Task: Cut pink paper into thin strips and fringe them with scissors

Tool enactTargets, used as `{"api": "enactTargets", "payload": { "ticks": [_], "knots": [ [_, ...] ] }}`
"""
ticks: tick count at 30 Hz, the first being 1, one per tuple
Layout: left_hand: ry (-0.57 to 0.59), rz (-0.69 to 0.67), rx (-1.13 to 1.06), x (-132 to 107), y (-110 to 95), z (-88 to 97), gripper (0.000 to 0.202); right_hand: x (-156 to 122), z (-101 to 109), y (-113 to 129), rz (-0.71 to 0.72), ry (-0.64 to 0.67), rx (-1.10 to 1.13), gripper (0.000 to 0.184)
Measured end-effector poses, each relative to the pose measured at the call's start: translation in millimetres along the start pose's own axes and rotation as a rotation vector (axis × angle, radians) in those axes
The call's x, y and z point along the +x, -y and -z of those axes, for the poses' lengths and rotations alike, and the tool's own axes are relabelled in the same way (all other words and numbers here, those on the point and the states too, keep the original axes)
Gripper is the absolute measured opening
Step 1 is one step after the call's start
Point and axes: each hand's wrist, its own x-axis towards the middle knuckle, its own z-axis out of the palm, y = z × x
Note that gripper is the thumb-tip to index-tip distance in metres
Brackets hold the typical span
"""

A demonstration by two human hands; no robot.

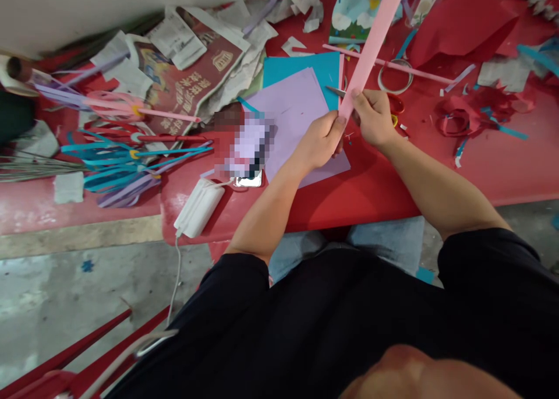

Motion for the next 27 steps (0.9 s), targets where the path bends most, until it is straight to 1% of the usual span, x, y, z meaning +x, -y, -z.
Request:
{"api": "enactTargets", "payload": {
  "ticks": [2,6,9,11,13,16,18,20,24,27],
  "knots": [
    [-0.012,0.001,0.014,0.3,-0.7,0.2,0.040,-2.8,-1.3,2.1,-0.003,0.007,-0.027,0.089],
    [-0.003,0.000,0.009,0.6,0.1,-1.1,0.039,-1.8,1.4,10.3,0.008,-0.083,-0.089,0.087],
    [0.005,-0.008,0.009,1.0,3.4,-2.8,0.039,2.6,3.6,8.5,0.019,-0.140,-0.085,0.088],
    [-0.005,0.002,0.027,1.5,5.1,-3.5,0.039,3.5,3.0,3.9,0.010,-0.121,-0.061,0.089],
    [-0.022,0.016,0.047,2.1,5.3,-3.4,0.039,1.6,1.0,-0.2,-0.018,-0.042,-0.022,0.090],
    [-0.035,-0.004,0.045,2.4,3.4,-2.6,0.040,-4.0,-1.7,-0.4,-0.021,0.057,0.023,0.089],
    [-0.035,-0.028,0.024,2.0,1.9,-2.0,0.040,-6.2,-1.8,3.2,0.004,0.054,0.005,0.088],
    [-0.022,-0.044,0.001,1.3,1.4,-1.5,0.040,-5.6,-0.6,7.3,0.024,0.011,-0.022,0.088],
    [-0.002,-0.014,0.022,0.2,4.0,-0.9,0.045,-0.4,1.7,8.0,0.018,-0.071,0.016,0.086],
    [-0.020,-0.023,0.040,1.2,8.3,-1.0,0.047,0.0,-0.2,1.0,-0.011,-0.047,0.049,0.085]
  ]
}}
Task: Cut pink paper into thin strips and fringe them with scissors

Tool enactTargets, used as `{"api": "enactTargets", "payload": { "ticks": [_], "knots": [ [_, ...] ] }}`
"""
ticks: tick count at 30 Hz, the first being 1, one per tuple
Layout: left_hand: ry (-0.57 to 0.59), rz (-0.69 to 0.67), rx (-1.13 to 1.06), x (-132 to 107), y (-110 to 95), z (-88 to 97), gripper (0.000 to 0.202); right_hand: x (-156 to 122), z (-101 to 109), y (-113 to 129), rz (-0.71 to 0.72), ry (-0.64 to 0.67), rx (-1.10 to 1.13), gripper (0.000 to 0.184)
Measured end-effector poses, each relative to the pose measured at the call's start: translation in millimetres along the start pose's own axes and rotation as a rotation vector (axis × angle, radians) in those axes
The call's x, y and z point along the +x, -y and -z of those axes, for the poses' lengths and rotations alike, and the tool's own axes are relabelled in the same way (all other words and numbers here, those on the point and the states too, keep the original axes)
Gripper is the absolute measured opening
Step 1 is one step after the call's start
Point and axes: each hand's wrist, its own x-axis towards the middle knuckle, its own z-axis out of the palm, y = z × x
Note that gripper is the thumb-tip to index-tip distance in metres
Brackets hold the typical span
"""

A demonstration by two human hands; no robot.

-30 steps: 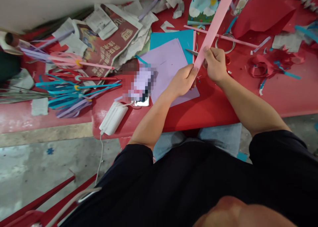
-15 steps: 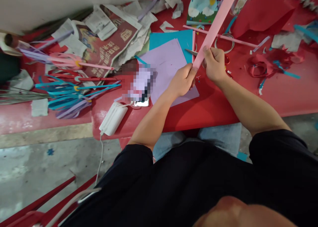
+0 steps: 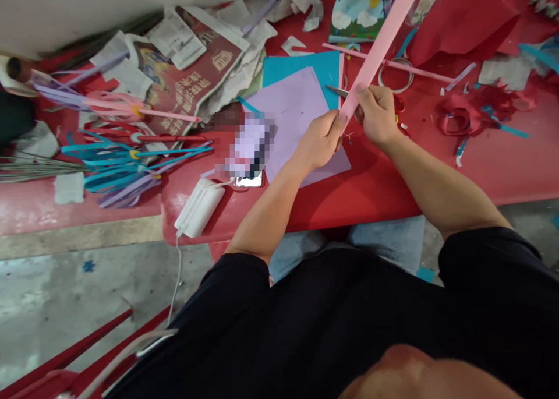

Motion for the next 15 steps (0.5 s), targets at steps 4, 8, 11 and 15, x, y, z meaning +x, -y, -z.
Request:
{"api": "enactTargets", "payload": {
  "ticks": [4,8,11,15],
  "knots": [
    [-0.059,-0.044,-0.001,3.6,7.0,-0.6,0.048,-5.1,-4.2,-8.4,-0.024,0.097,0.020,0.088],
    [-0.082,-0.108,-0.059,6.8,12.9,-1.3,0.048,-3.6,-1.5,-7.4,0.023,0.086,0.015,0.086],
    [-0.071,-0.135,-0.095,7.9,15.4,-2.5,0.049,2.7,3.3,-6.6,0.034,0.032,0.053,0.085],
    [-0.082,-0.111,-0.116,8.8,16.0,-3.9,0.050,3.6,2.7,-8.9,-0.004,0.101,0.069,0.084]
  ]
}}
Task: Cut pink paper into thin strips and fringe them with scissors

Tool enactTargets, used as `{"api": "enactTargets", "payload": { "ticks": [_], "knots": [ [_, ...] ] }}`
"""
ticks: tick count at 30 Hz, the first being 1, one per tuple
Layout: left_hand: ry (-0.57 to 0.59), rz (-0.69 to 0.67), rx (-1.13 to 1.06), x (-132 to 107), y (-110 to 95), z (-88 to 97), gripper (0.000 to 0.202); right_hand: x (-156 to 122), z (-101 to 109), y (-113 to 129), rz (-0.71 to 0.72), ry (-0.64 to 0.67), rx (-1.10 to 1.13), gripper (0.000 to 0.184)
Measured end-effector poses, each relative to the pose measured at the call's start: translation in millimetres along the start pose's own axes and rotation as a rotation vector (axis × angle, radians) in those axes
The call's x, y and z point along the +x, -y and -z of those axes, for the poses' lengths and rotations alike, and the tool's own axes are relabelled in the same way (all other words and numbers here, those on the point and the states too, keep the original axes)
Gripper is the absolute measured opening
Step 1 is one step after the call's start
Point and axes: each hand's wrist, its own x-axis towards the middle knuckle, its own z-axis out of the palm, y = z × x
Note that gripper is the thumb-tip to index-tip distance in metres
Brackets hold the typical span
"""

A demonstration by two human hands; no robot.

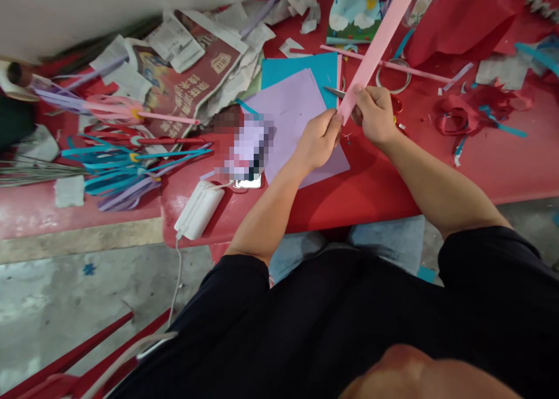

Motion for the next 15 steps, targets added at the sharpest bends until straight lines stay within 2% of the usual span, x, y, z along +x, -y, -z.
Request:
{"api": "enactTargets", "payload": {
  "ticks": [4,9,15],
  "knots": [
    [0.002,0.006,-0.021,-0.5,-1.9,1.8,0.045,-6.7,-4.4,0.4,-0.042,0.079,-0.022,0.084],
    [0.040,-0.014,-0.120,1.3,3.4,4.1,0.048,-6.3,2.2,3.0,-0.053,0.163,-0.061,0.082],
    [-0.136,-0.021,-0.295,7.7,10.7,7.2,0.046,-12.9,0.0,15.9,-0.113,0.338,-0.091,0.079]
  ]
}}
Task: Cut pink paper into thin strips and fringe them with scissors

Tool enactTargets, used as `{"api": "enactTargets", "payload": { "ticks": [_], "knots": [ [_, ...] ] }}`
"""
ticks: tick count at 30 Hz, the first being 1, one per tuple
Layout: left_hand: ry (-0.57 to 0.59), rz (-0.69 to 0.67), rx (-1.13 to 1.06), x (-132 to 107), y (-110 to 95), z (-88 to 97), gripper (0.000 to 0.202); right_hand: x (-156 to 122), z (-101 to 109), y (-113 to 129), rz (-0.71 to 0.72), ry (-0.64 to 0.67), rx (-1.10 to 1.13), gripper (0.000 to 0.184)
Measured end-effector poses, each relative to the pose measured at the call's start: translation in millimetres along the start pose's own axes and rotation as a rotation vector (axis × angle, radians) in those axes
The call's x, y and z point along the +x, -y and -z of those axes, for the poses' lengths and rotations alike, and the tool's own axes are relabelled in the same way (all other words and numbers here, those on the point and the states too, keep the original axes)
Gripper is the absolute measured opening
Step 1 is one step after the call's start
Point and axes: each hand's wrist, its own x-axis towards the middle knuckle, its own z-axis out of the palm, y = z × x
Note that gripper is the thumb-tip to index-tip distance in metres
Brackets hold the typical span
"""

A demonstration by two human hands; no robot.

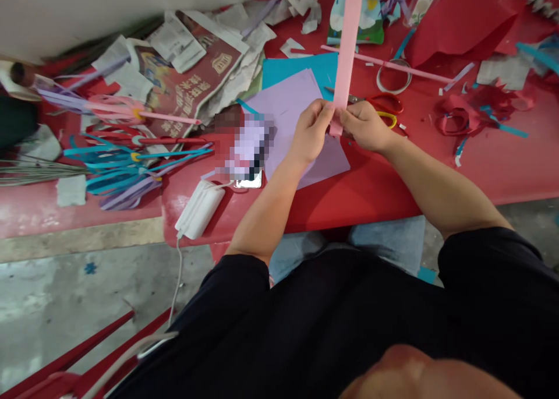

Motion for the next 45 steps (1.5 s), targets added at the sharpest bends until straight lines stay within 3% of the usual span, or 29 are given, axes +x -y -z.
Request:
{"api": "enactTargets", "payload": {
  "ticks": [5,9,14,19,26,30,32,34,37,41,45],
  "knots": [
    [0.073,0.201,-0.207,0.6,-4.6,-5.6,0.037,-2.5,-5.5,10.8,0.081,0.116,-0.103,0.073],
    [-0.077,0.343,-0.365,-1.7,-7.9,-14.6,0.031,-1.8,-9.4,7.2,0.098,0.185,-0.114,0.067],
    [-0.118,0.276,-0.483,-1.6,-10.9,-15.8,0.038,-7.0,-25.4,3.0,0.061,0.203,-0.090,0.071],
    [-0.193,0.334,-0.560,2.2,-10.3,-11.7,0.030,-10.8,-38.0,5.5,0.036,0.088,-0.053,0.076],
    [-0.211,0.281,-0.466,6.7,-3.4,-3.7,0.020,-10.5,-28.9,17.1,0.007,0.104,-0.084,0.058],
    [-0.225,0.251,-0.494,10.5,-1.4,2.1,0.025,-9.8,-26.3,19.4,-0.001,0.081,-0.074,0.058],
    [-0.216,0.258,-0.491,9.3,-1.2,0.1,0.022,-8.6,-24.5,18.6,-0.017,0.028,-0.067,0.061],
    [-0.181,0.268,-0.477,5.9,-0.9,-6.0,0.006,-7.0,-21.7,17.4,-0.023,-0.034,-0.062,0.066],
    [-0.122,0.260,-0.515,-0.2,0.6,-16.9,0.010,-5.1,-17.9,15.8,-0.016,-0.087,-0.072,0.069],
    [-0.117,0.253,-0.554,-2.4,3.9,-21.6,0.012,-5.3,-17.1,14.9,0.017,-0.075,-0.129,0.068],
    [-0.187,0.299,-0.487,2.3,7.4,-15.5,0.007,-7.0,-17.9,16.2,0.005,-0.031,-0.176,0.062]
  ]
}}
